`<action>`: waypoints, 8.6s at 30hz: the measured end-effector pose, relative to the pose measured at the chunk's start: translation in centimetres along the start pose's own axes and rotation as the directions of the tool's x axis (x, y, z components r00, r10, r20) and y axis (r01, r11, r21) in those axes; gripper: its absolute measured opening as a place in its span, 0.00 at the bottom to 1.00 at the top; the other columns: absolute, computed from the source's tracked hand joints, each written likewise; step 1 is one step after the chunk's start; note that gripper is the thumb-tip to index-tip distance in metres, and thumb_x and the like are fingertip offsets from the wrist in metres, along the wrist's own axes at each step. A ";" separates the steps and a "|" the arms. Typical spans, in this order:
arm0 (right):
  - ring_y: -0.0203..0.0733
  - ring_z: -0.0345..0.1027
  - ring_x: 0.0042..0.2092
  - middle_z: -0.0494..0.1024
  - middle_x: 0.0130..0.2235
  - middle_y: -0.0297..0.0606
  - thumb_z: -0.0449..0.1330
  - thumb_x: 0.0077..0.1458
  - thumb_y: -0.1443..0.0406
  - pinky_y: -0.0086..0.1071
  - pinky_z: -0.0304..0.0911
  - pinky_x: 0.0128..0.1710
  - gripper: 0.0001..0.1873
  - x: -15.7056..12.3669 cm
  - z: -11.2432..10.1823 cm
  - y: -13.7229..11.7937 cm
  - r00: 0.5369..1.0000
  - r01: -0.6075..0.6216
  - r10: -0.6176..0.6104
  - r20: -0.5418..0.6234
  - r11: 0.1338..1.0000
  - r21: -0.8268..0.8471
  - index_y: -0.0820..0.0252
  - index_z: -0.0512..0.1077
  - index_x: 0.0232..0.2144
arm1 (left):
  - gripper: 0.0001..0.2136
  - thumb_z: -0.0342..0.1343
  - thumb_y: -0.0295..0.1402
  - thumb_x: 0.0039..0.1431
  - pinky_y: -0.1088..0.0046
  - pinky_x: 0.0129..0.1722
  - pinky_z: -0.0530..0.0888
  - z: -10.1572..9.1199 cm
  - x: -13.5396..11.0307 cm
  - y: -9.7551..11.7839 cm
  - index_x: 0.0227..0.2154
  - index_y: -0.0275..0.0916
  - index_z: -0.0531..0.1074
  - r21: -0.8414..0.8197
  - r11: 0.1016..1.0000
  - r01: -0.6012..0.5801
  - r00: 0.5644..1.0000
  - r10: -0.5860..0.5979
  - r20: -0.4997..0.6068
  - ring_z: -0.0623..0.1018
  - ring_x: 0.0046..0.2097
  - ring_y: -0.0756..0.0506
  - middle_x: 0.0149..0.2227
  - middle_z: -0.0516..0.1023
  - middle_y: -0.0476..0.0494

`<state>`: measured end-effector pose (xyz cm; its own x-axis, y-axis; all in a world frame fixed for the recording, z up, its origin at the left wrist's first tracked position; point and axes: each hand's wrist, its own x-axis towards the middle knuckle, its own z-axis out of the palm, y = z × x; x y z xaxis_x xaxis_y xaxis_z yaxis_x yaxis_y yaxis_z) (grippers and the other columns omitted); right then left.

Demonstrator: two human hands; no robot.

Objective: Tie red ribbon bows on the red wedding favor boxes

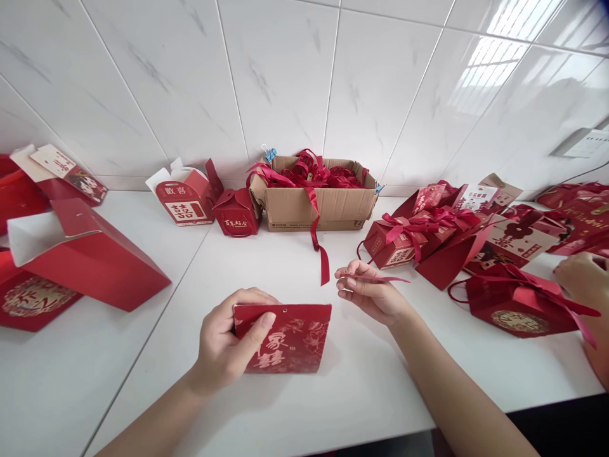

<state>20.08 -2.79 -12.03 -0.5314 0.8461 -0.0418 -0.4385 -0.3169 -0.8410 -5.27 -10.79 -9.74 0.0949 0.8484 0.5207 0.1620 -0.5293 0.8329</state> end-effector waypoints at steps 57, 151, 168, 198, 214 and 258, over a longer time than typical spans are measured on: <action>0.43 0.71 0.45 0.76 0.43 0.39 0.66 0.50 0.60 0.36 0.67 0.43 0.07 2.3 2.2 6.1 0.961 0.149 -0.243 -0.133 0.857 -0.493 0.55 0.75 0.30 | 0.11 0.58 0.39 0.56 0.73 0.31 0.73 3.4 2.8 -5.5 0.35 0.38 0.79 -0.097 0.806 0.584 0.808 -0.565 0.170 0.75 0.30 0.49 0.33 0.81 0.43; 0.51 0.70 0.48 0.77 0.48 0.41 0.46 0.46 0.32 0.46 0.65 0.48 0.39 7.9 -3.9 0.3 0.998 -0.047 0.036 0.049 0.970 0.240 0.54 0.76 0.38 | 0.07 0.56 0.36 0.57 0.74 0.28 0.68 4.6 8.4 -9.8 0.32 0.38 0.66 -0.268 0.864 0.427 0.904 -0.410 0.119 0.72 0.29 0.50 0.26 0.73 0.49; 0.36 0.68 0.34 0.73 0.32 0.35 0.68 0.47 0.58 0.31 0.67 0.33 0.10 7.8 -1.2 3.0 0.949 0.256 -0.312 -0.043 0.844 -0.472 0.57 0.74 0.29 | 0.07 0.52 0.36 0.61 0.72 0.37 0.70 5.1 7.5 -10.3 0.31 0.39 0.68 0.033 0.965 0.260 0.957 -0.262 0.121 0.74 0.33 0.49 0.30 0.73 0.48; 0.34 0.66 0.28 0.71 0.30 0.34 0.59 0.51 0.67 0.31 0.69 0.27 0.02 7.7 -1.4 3.6 0.835 0.415 -0.533 0.136 0.449 -0.791 0.56 0.68 0.27 | 0.09 0.53 0.32 0.59 0.72 0.37 0.71 5.4 6.8 -9.9 0.41 0.43 0.61 0.169 0.966 0.194 0.977 -0.206 0.057 0.77 0.34 0.48 0.34 0.79 0.47; 0.36 0.67 0.28 0.72 0.29 0.35 0.57 0.53 0.67 0.31 0.68 0.28 0.03 7.8 -1.6 4.1 0.805 0.406 -0.571 0.160 0.334 -0.851 0.55 0.67 0.28 | 0.07 0.53 0.31 0.57 0.71 0.32 0.73 5.4 7.1 -9.8 0.32 0.38 0.76 0.314 0.938 0.145 0.984 -0.171 0.057 0.77 0.30 0.47 0.32 0.81 0.44; 0.36 0.69 0.29 0.74 0.30 0.35 0.56 0.56 0.68 0.29 0.69 0.29 0.03 8.0 -1.3 4.7 0.767 0.375 -0.585 0.264 0.075 -0.924 0.56 0.67 0.30 | 0.08 0.52 0.29 0.55 0.77 0.28 0.70 5.6 7.2 -10.1 0.31 0.38 0.77 0.418 0.889 0.186 0.978 -0.210 0.010 0.73 0.25 0.52 0.27 0.80 0.49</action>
<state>14.67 3.07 -17.01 -0.3425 0.7212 0.6021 0.4380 0.6895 -0.5768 -0.70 0.65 -15.46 0.0689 0.9407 0.3323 0.5725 -0.3101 0.7590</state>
